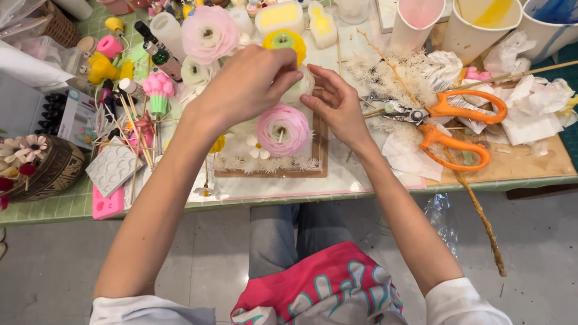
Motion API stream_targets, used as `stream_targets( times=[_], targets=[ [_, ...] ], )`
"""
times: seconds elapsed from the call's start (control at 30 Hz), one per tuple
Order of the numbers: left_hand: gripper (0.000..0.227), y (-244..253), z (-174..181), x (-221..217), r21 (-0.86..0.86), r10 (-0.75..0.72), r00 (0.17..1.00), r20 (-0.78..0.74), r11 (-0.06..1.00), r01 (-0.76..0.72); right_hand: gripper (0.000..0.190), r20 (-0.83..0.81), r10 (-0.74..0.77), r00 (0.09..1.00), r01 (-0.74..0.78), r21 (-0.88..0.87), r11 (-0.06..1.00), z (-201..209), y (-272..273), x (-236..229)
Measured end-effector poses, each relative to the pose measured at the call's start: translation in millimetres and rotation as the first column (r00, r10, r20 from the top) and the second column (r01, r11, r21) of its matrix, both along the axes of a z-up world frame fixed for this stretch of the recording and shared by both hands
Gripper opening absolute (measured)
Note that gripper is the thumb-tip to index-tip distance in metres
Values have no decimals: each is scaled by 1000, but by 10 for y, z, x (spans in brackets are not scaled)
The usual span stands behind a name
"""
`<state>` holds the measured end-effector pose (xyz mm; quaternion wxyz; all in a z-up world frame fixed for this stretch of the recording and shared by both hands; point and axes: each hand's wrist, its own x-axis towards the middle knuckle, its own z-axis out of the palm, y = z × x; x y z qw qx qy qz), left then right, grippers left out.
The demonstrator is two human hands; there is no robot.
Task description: Arranging various wax flowers and decorative elements onto a base to create a floral candle arrangement.
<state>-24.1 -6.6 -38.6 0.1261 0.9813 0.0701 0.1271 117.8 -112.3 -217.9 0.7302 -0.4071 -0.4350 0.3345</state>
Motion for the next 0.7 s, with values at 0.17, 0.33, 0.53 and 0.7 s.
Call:
stream_targets(
  times=[0.17, 0.33, 0.53, 0.7],
  targets=[
    [27, 43, -90, -108, -4, 41, 997, -62, 999, -42, 60, 12, -7, 1000, 6, 5, 1000, 17, -1, -23],
    [26, 58, -47, -191, -7, -11, 1000, -16, 1000, 11, 59, 23, -8, 1000, 8, 7, 1000, 43, -1, -30],
    [25, 47, 35, -173, -166, 125, 987, -98, 976, -141, 58, 28, -27, 999, 27, -6, 1000, 55, -5, -56],
    [15, 201, -15, -70, -50, 59, 995, 79, 997, -56, 55, 23, 0, 1000, -1, 17, 1000, -3, 7, 10]
  ],
)
